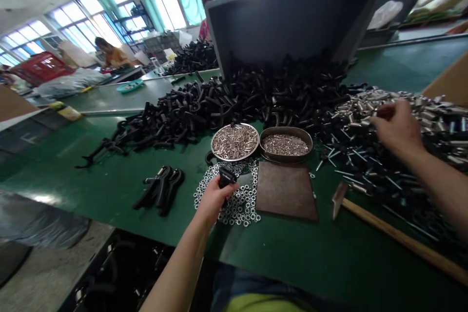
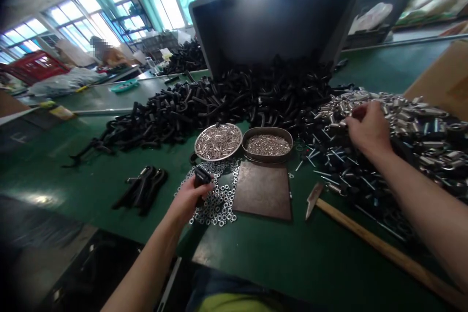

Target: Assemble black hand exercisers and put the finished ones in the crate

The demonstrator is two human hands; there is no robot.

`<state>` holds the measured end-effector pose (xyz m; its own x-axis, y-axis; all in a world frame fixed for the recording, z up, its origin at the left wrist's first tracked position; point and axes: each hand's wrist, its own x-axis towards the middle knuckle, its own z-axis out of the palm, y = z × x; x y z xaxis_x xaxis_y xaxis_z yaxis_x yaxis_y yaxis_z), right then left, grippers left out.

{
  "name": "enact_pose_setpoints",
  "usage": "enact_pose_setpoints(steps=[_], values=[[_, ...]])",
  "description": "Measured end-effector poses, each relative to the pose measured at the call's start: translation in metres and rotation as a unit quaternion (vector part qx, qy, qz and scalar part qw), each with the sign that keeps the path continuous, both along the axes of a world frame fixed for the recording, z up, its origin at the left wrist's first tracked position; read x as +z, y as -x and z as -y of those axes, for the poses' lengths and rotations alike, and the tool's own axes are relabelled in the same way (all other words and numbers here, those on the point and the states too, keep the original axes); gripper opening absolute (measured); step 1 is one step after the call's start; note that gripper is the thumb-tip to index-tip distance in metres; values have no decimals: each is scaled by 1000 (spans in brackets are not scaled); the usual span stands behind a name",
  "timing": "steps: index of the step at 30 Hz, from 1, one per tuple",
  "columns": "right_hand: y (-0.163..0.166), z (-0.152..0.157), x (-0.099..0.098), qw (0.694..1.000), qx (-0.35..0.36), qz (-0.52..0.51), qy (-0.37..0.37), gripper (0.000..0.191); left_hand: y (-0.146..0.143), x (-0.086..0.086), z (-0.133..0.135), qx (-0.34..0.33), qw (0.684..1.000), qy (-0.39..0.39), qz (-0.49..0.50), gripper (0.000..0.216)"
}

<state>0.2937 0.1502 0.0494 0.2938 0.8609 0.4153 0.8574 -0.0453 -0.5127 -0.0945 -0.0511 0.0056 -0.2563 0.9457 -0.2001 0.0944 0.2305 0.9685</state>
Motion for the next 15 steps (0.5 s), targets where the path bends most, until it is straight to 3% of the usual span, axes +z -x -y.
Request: enact_pose_setpoints(steps=[3,7,10,12,15], values=[[7,23,-4,997,60,-37,10,32,-1,-6,-11,-81,964,1,-252,7],[9,45,-17,982,141,-110,60,49,-10,-8,-17,-174,903,-15,-393,13],[2,56,-26,967,170,-153,110,42,-14,-9,-18,-222,840,1,-495,14],[-3,65,-32,973,172,-98,122,30,-14,-10,-20,-229,823,19,-520,14],[-7,78,-38,975,181,67,109,15,-13,-9,-20,-234,818,28,-524,13]])
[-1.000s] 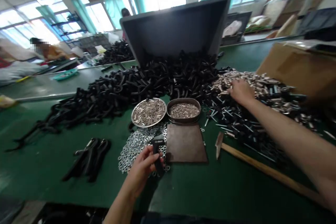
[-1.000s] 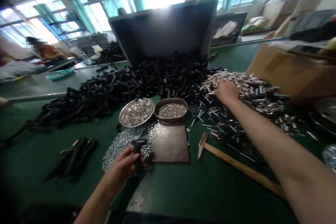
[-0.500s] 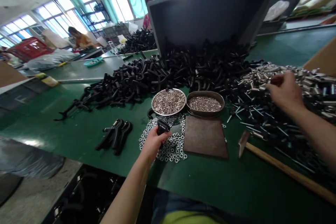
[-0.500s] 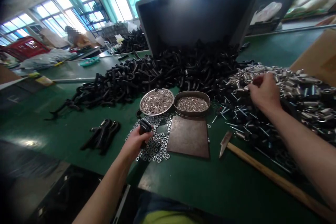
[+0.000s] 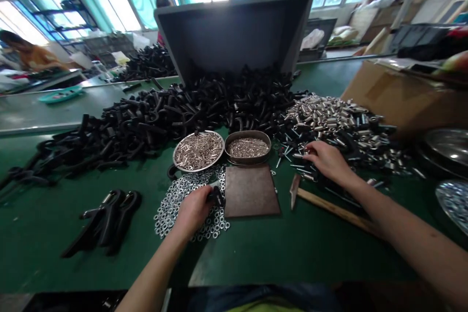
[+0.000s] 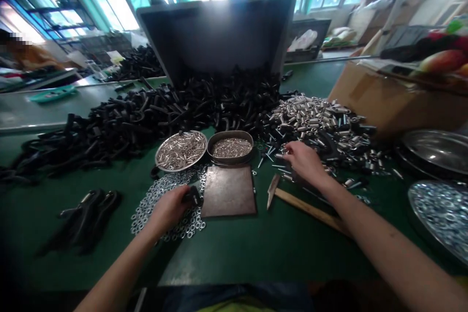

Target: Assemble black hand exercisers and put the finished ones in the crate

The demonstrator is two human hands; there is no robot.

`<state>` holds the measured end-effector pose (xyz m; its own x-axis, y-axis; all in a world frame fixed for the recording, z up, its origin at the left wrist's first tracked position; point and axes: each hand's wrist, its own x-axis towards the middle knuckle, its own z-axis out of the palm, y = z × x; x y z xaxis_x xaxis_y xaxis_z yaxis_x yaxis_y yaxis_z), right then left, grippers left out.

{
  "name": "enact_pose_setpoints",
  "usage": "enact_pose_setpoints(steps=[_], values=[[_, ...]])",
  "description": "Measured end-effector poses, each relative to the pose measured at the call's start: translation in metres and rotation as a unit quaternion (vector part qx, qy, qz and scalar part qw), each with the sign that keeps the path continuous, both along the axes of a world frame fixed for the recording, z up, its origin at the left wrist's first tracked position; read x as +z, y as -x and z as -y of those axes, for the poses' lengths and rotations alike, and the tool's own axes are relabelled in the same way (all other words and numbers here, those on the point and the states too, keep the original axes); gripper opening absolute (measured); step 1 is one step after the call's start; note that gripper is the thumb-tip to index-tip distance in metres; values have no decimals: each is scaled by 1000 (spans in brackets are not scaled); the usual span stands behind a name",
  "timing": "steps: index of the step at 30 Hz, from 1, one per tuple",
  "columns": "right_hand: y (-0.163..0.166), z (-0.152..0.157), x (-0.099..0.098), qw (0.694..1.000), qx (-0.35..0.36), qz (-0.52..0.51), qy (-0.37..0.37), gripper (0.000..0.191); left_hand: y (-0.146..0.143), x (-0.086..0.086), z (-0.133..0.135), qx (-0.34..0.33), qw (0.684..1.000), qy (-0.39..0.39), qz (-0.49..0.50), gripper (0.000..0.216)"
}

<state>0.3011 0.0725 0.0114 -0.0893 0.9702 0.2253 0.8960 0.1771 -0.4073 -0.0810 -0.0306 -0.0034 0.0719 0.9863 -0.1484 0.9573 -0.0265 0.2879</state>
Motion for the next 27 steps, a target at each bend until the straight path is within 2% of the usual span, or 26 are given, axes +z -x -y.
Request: enact_pose_setpoints(steps=[3,6,8,10,14,17,21,27], values=[[-1,9,-1,998,13,59,-13,11,-1,5,4,34,997,-37,59,10],[0,12,3,999,-18,-39,14,16,-4,15,11,124,967,-50,217,11],[3,12,5,992,-23,-113,53,17,-9,21,17,186,919,-29,347,20],[5,12,6,986,-13,-140,87,16,-16,26,23,229,861,-1,454,32],[9,12,4,986,-6,-145,80,15,-36,28,31,256,766,57,587,37],[11,11,2,987,2,-141,73,6,-49,25,35,255,722,86,638,36],[13,10,-2,977,-22,-191,94,13,-60,20,37,262,687,114,668,35],[23,18,-2,921,-34,-351,167,22,-72,19,36,276,650,125,697,33]])
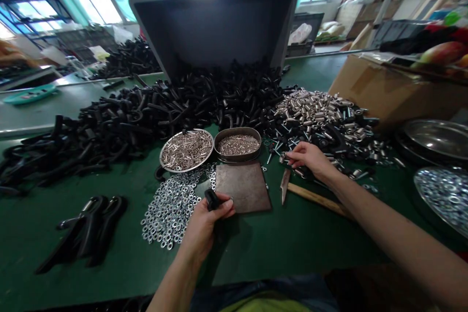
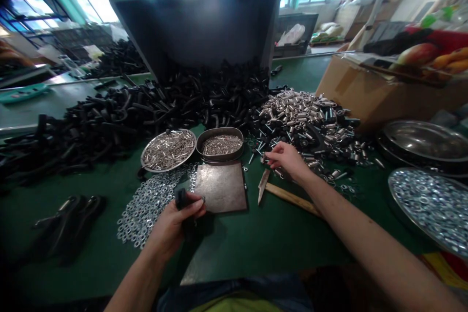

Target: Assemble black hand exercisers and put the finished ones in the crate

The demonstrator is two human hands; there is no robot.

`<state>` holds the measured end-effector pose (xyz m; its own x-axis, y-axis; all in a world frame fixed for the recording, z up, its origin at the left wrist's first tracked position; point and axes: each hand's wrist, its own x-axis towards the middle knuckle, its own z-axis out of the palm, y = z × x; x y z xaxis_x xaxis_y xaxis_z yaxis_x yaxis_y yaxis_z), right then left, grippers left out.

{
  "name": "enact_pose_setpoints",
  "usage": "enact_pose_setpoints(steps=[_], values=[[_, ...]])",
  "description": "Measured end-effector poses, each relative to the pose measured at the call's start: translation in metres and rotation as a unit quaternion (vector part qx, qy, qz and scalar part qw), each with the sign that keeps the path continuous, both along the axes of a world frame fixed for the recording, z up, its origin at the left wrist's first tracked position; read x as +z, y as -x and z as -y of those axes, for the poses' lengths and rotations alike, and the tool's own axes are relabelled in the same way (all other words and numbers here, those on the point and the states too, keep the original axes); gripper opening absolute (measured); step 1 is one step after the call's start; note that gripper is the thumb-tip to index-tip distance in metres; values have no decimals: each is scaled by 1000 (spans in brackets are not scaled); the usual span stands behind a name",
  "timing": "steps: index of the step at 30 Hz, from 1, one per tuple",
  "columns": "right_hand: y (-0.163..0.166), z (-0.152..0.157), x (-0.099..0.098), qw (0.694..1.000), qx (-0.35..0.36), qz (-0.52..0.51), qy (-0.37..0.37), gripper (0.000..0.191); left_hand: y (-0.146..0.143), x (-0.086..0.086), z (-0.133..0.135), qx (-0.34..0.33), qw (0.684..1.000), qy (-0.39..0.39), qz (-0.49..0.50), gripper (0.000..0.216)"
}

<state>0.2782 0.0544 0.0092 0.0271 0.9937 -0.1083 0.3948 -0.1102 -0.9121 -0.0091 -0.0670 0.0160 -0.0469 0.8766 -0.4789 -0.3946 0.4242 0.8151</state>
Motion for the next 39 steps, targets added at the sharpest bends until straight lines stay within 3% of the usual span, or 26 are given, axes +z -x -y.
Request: enact_pose_setpoints(steps=[8,18,26,29,33,39], values=[[16,3,3,997,3,-68,20,20,-8,1,-1,-4,1000,3,24,33],[23,-11,14,984,79,-46,156,14,-15,0,-3,-19,1000,14,18,37],[17,-8,7,991,64,1,119,9,-14,-8,1,-30,999,13,13,35],[20,4,15,993,53,-25,101,10,-16,-7,1,-23,1000,11,14,35],[44,41,26,980,62,-161,98,24,-28,-5,3,-20,999,4,35,35],[83,91,19,965,137,-201,97,30,-45,3,6,-56,995,-48,61,28]])
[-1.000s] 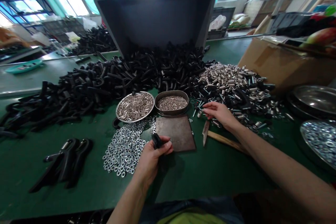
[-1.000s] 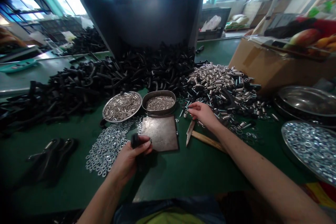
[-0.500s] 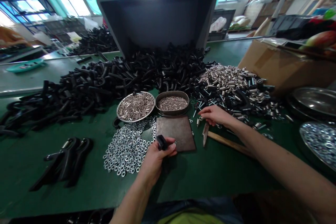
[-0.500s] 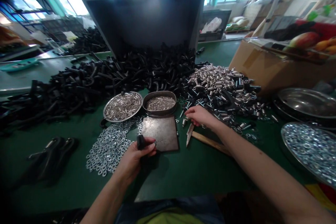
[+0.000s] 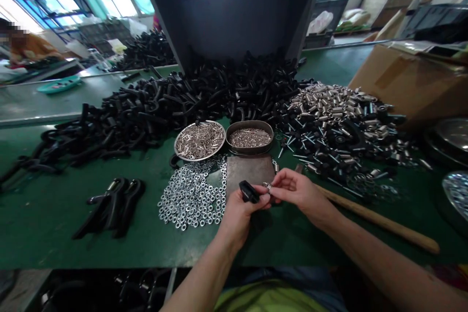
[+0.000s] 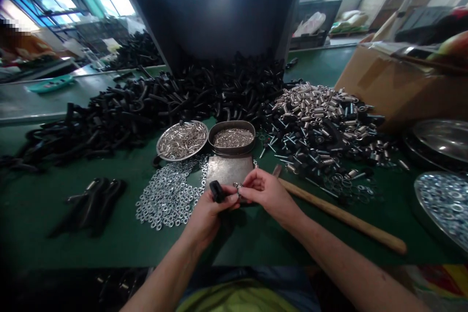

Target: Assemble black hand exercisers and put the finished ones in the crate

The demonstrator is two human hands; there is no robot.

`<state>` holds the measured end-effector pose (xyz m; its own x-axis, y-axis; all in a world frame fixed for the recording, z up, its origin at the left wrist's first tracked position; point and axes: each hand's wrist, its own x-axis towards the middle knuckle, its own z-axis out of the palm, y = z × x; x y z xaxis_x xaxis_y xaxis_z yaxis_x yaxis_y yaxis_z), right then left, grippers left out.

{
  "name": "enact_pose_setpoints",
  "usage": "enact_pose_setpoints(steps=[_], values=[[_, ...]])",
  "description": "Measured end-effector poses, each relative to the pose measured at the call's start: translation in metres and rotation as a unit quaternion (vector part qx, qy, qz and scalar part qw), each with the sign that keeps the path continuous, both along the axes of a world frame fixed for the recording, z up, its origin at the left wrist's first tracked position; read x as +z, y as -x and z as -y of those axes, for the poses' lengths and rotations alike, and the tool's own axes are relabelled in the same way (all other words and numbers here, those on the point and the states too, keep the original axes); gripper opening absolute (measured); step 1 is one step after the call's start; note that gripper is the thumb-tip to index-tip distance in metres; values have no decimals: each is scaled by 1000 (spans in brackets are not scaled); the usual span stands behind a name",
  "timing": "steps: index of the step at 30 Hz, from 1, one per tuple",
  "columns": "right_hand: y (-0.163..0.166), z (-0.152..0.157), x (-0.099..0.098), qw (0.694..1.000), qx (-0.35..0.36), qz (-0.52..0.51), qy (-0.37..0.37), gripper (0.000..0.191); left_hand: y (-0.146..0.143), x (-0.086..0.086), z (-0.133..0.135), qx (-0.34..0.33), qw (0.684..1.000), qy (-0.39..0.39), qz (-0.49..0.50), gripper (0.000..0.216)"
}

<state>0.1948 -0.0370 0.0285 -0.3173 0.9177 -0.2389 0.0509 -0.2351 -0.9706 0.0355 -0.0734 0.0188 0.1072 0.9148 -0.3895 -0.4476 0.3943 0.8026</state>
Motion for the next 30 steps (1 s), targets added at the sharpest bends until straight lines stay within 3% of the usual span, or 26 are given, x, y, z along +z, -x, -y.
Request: enact_pose_setpoints(steps=[3,5,8,11,19,30], values=[[1,5,-4,997,76,-11,16,43,4,1,3,12,1000,-3,-15,30],[-2,5,-4,994,108,-19,28,42,8,0,6,20,1000,0,-24,32],[-1,6,-3,997,43,-52,32,29,15,-4,9,36,998,8,-45,32],[6,10,-4,996,-7,-77,37,32,18,-7,11,45,997,8,-57,32],[24,24,-14,993,20,-105,54,28,19,-6,12,45,998,-1,-40,27],[23,23,-13,983,67,-131,107,29,27,-15,12,44,997,-24,-59,27]])
